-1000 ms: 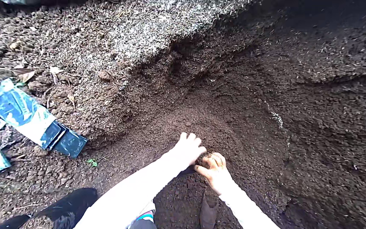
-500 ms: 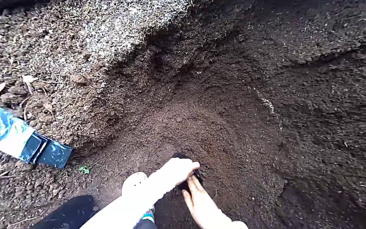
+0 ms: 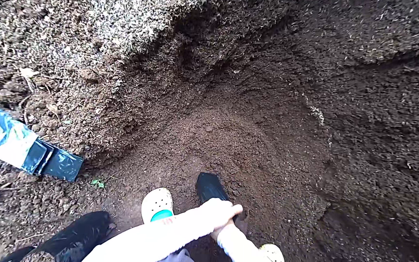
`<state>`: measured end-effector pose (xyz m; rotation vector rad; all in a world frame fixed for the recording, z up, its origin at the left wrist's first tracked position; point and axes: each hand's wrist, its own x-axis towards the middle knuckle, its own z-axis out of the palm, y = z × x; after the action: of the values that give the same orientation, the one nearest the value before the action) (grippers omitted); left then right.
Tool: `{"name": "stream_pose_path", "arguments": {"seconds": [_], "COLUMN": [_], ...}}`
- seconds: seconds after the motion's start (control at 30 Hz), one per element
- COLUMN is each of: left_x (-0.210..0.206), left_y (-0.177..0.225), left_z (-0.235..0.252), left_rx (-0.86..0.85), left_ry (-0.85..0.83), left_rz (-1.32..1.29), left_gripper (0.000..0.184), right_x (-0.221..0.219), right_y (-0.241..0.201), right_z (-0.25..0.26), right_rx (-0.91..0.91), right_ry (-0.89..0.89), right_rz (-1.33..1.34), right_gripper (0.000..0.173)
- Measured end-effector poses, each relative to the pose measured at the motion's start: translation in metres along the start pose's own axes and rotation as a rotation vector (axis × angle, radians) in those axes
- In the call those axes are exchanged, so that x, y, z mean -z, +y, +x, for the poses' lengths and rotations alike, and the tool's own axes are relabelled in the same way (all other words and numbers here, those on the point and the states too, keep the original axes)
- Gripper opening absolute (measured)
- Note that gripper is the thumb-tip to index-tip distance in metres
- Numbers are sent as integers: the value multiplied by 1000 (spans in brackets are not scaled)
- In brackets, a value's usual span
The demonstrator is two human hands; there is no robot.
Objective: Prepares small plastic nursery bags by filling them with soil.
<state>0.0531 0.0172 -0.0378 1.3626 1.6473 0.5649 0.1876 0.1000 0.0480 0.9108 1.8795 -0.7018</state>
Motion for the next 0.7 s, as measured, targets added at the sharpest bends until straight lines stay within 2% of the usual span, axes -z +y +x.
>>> {"name": "stream_pose_path", "arguments": {"seconds": [0.07, 0.1, 0.17, 0.2, 0.27, 0.33, 0.37, 0.43, 0.5, 0.53, 0.6, 0.7], "left_x": [14, 26, 57, 71, 89, 98, 100, 97, 94, 94, 101, 93], "left_y": [-2, -3, -9, -14, -30, -45, -47, -46, -37, -29, -20, -33], "left_z": [2, 2, -2, -5, -11, -15, -16, -19, -20, -21, -20, -20], "left_rx": [81, 125, 221, 261, 322, 361, 371, 345, 324, 362, 511, 333], "left_ry": [87, 162, 307, 371, 473, 536, 559, 610, 614, 576, 427, 329], "left_rz": [-61, -95, -148, -164, -161, -148, -133, -73, -108, -208, -393, -17], "left_gripper": [33, 33, 33, 34, 35, 34, 33, 27, 24, 27, 40, 35], "right_x": [-5, -1, 27, 42, 71, 89, 91, 80, 56, 42, 28, 40], "right_y": [-29, -48, -77, -78, -64, -41, -29, -6, 9, 11, 0, -36], "right_z": [35, 58, 89, 95, 92, 89, 92, 118, 158, 177, 202, 229], "right_rx": [121, 241, 460, 563, 801, 952, 908, 604, 225, 104, 35, 131], "right_ry": [62, 69, 65, 122, 287, 476, 512, 456, 260, 171, 106, 107], "right_rz": [-187, -344, -548, -551, -386, 91, 401, 1012, 1436, 1599, 1851, 2059], "right_gripper": [48, 52, 63, 63, 50, 34, 34, 44, 58, 66, 73, 82]}}
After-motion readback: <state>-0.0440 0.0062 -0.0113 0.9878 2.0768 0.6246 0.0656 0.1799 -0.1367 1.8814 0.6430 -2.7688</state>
